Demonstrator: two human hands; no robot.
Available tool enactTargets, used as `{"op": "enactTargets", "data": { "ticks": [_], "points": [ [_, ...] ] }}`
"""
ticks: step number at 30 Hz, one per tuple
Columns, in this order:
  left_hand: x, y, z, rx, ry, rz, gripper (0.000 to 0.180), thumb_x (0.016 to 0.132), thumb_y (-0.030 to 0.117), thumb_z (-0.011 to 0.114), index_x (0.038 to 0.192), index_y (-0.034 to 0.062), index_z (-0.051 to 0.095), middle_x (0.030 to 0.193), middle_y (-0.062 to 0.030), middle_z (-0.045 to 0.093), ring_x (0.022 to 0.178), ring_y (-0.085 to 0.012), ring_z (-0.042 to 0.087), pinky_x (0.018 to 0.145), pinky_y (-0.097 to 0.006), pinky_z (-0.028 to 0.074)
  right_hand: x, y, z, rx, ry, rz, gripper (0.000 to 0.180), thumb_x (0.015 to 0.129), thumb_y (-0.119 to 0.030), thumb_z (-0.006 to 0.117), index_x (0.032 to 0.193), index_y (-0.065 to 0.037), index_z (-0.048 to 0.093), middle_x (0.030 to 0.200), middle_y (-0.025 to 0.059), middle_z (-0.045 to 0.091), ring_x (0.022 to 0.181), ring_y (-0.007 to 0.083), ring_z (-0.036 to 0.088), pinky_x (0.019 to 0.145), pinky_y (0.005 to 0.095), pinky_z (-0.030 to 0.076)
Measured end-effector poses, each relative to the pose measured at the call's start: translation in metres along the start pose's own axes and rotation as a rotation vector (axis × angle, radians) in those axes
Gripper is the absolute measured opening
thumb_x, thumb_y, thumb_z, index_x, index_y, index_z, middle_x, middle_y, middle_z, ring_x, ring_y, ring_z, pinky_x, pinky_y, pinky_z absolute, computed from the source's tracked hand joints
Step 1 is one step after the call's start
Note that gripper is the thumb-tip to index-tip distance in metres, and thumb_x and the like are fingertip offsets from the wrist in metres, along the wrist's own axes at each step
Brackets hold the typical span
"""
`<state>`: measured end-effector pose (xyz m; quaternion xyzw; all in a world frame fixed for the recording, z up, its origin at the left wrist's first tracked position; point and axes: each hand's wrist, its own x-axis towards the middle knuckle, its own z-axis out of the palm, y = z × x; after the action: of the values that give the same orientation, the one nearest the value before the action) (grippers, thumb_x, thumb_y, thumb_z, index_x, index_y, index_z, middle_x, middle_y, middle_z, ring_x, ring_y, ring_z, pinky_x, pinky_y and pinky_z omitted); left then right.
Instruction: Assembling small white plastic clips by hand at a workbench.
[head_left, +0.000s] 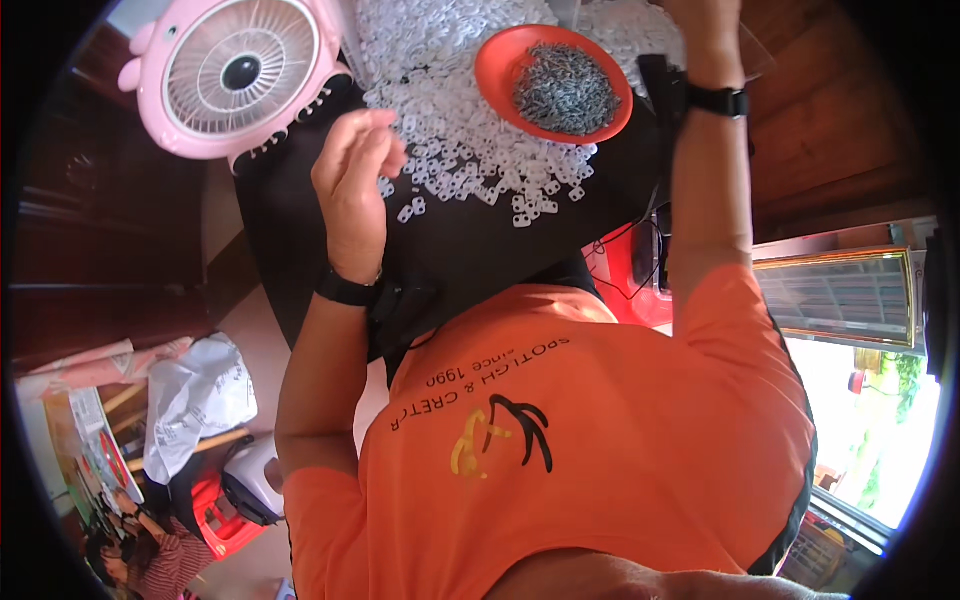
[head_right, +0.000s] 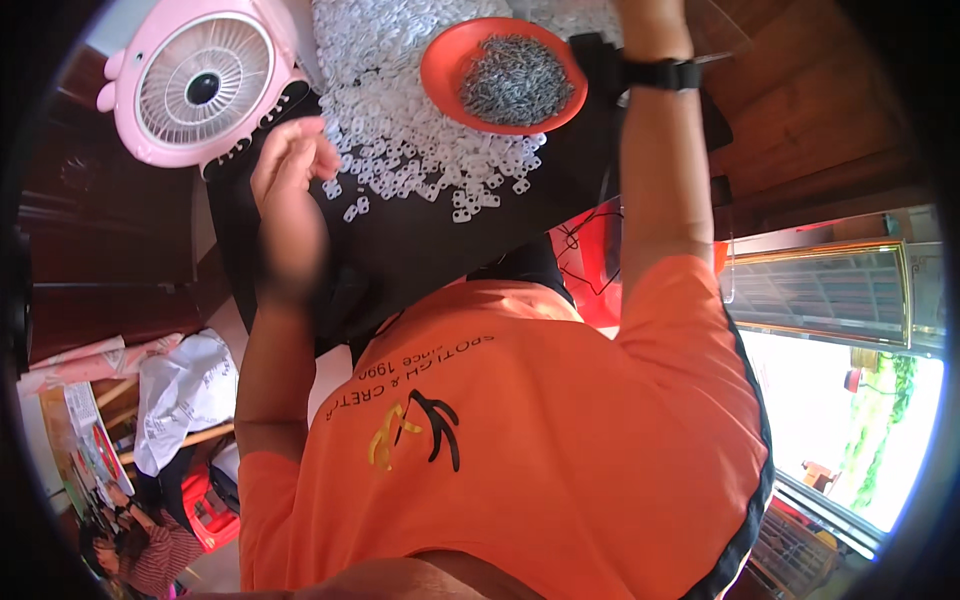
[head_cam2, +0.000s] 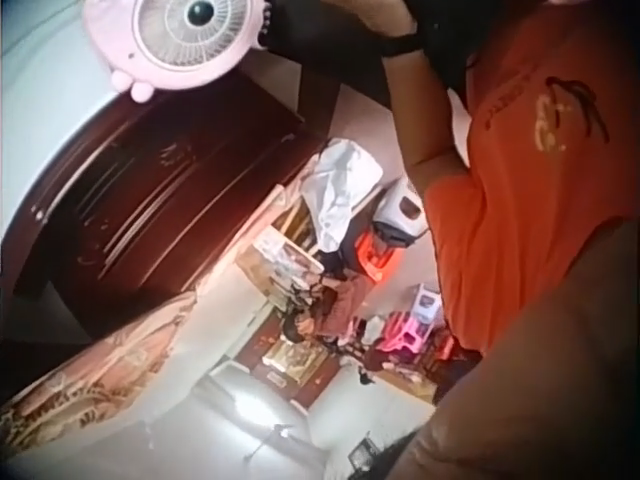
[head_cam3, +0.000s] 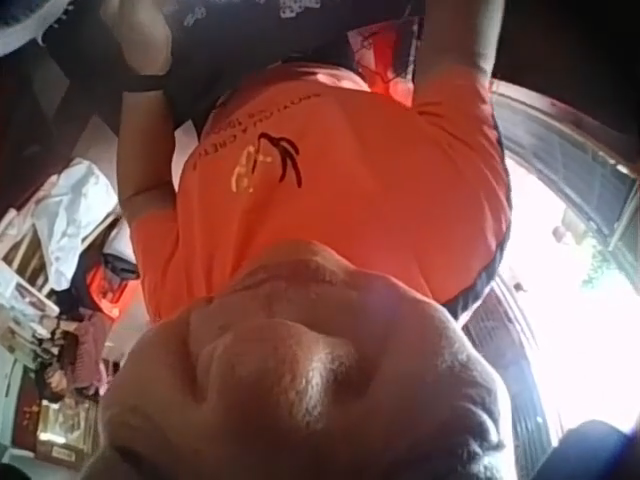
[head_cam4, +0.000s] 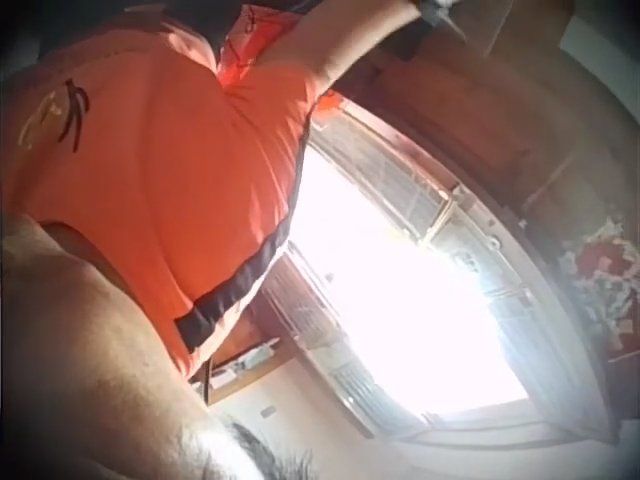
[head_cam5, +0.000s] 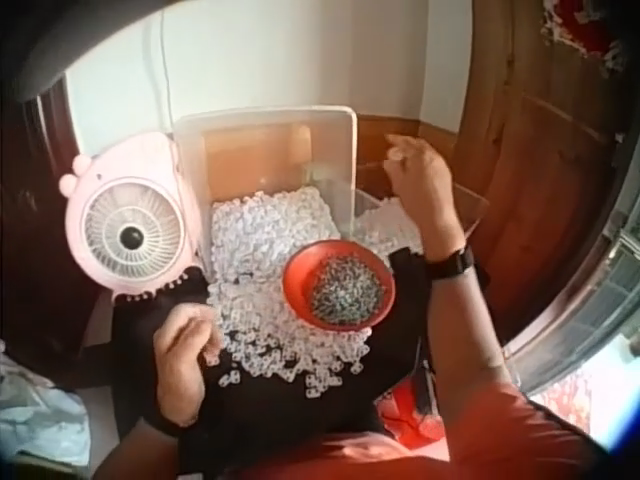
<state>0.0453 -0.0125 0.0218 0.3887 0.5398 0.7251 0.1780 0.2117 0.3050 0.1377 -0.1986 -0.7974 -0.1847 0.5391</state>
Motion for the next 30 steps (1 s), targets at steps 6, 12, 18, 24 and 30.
{"op": "enactTargets", "data": {
  "ticks": [6, 12, 18, 24, 30],
  "points": [
    [-0.016, 0.068, 0.004, -0.033, -0.422, 0.237, 0.03, 0.09, 0.02, 0.048, 0.106, -0.0035, 0.058, 0.105, -0.0151, 0.061, 0.084, -0.0161, 0.058, 0.071, -0.025, 0.043, -0.011, -0.032, -0.021, 0.243, -0.186, 0.238, 0.024, 0.079, -0.013, 0.063, 0.099, 0.0, 0.066, 0.095, 0.0171, 0.066, 0.085, 0.029, 0.063, 0.076, 0.0352, 0.049],
    [-0.076, 0.128, 0.038, -0.692, -0.834, 0.023, 0.027, 0.089, 0.01, 0.047, 0.092, -0.0116, 0.062, 0.094, -0.0315, 0.058, 0.076, -0.0308, 0.063, 0.073, -0.038, 0.054, -0.059, -0.111, -0.061, 0.927, -1.125, 0.189, 0.015, 0.076, -0.013, 0.07, 0.083, -0.004, 0.06, 0.067, 0.0032, 0.06, 0.063, 0.011, 0.055, 0.057, 0.0266, 0.044],
    [-0.109, 0.117, 0.06, -1.014, -0.708, 0.254, 0.015, 0.076, 0.005, 0.049, 0.087, -0.0032, 0.055, 0.08, -0.0143, 0.056, 0.07, -0.0267, 0.056, 0.058, -0.034, 0.043, -0.118, -0.105, -0.086, 0.458, -1.26, 0.113, 0.031, 0.071, -0.023, 0.076, 0.084, -0.003, 0.055, 0.061, 0.0059, 0.053, 0.056, 0.0141, 0.051, 0.052, 0.0289, 0.039],
    [-0.123, 0.117, 0.056, -0.996, -0.805, 0.292, 0.012, 0.074, 0.005, 0.05, 0.082, -0.002, 0.054, 0.076, -0.0142, 0.055, 0.068, -0.0278, 0.055, 0.057, -0.036, 0.042, -0.141, -0.139, -0.07, 0.501, -0.998, -0.006, 0.034, 0.077, -0.03, 0.069, 0.09, -0.002, 0.057, 0.071, 0.015, 0.059, 0.067, 0.0313, 0.059, 0.061, 0.04, 0.045],
    [-0.127, 0.109, 0.052, -0.961, -0.904, 0.288, 0.008, 0.071, 0.004, 0.051, 0.076, -0.0008, 0.053, 0.072, -0.0142, 0.053, 0.065, -0.0289, 0.054, 0.055, -0.037, 0.041, -0.143, -0.157, -0.023, 0.416, -0.847, -0.212, 0.025, 0.086, -0.026, 0.059, 0.089, -0.002, 0.055, 0.078, 0.0184, 0.06, 0.075, 0.0382, 0.059, 0.065, 0.0468, 0.046]
  ]
}}
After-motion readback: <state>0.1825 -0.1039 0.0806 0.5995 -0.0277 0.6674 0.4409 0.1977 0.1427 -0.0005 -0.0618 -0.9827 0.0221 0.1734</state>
